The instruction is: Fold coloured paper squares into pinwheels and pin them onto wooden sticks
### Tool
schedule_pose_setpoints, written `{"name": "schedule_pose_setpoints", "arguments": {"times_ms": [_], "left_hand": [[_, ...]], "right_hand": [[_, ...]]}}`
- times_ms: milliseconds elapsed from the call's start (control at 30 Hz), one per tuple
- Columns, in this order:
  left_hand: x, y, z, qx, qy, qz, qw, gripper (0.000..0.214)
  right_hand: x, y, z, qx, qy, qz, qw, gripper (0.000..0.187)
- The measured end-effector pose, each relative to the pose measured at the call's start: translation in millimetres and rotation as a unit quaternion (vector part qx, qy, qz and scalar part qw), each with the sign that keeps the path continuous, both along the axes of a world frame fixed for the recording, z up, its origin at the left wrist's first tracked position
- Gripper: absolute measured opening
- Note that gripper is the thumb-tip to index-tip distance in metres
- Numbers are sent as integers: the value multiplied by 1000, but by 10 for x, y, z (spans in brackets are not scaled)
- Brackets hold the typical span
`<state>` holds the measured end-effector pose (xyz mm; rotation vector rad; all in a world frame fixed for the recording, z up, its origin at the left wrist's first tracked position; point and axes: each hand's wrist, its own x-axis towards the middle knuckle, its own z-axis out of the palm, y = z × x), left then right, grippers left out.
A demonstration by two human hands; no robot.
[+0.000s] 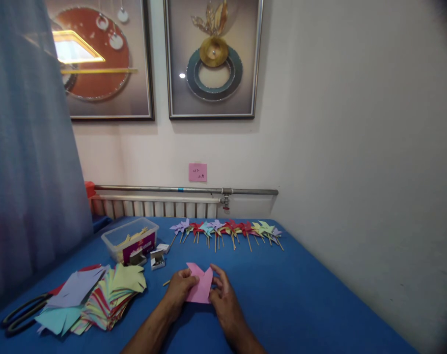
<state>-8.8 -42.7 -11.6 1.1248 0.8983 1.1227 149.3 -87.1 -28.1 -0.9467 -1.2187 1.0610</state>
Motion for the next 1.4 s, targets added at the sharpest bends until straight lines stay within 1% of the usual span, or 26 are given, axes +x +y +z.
{"name": "schedule_pose_setpoints", "arguments": {"times_ms": [133, 200, 300, 433, 633, 767, 900, 1033, 1067, 1100, 1167, 1233, 1300, 1400], "left_hand": [[29, -12, 31, 1, 15, 34, 999, 29], [39, -18, 42, 3, 27, 47, 999, 30], [53, -28, 46, 17, 42, 45, 998, 30], [78, -34, 31, 20, 41, 28, 999, 25], [98, 21, -54, 25, 41, 27, 998, 31], [93, 58, -99, 25, 57, 35, 997, 28], [82, 70, -115, 23, 59, 27, 998, 25], [94, 87, -130, 15, 68, 29, 997, 26], [102, 91, -133, 14, 67, 29, 997, 27], [111, 95, -134, 14, 63, 28, 997, 28], [130, 97, -132, 17, 53, 27, 998, 30], [148, 94, -122, 20, 44, 30, 998, 32], [163, 88, -111, 19, 44, 39, 998, 35], [181, 84, -101, 17, 47, 44, 998, 36]], "right_hand": [[34, -60, 47, 21, -64, 1, 998, 29], [41, -76, 78, 21, -87, -9, 996, 23], [33, -67, 105, 29, -105, -11, 994, 25], [7, -3, 80, 23, -114, -29, 993, 29], [-16, 70, 39, 22, -99, -68, 992, 33], [-26, 77, 70, 22, -85, -78, 993, 28], [-47, 102, 87, 19, -69, -86, 994, 20], [-77, 139, 58, 16, -47, -116, 992, 15], [-84, 145, 49, 13, -36, -122, 992, 18], [-91, 150, 42, 10, -24, -122, 992, 26], [-101, 159, 30, 5, -8, -116, 993, 49], [-105, 170, 17, 1, -9, -114, 993, 66], [-103, 188, -2, -1, -20, -123, 992, 71], [-91, 222, -51, 5, -33, -137, 990, 67]]}}
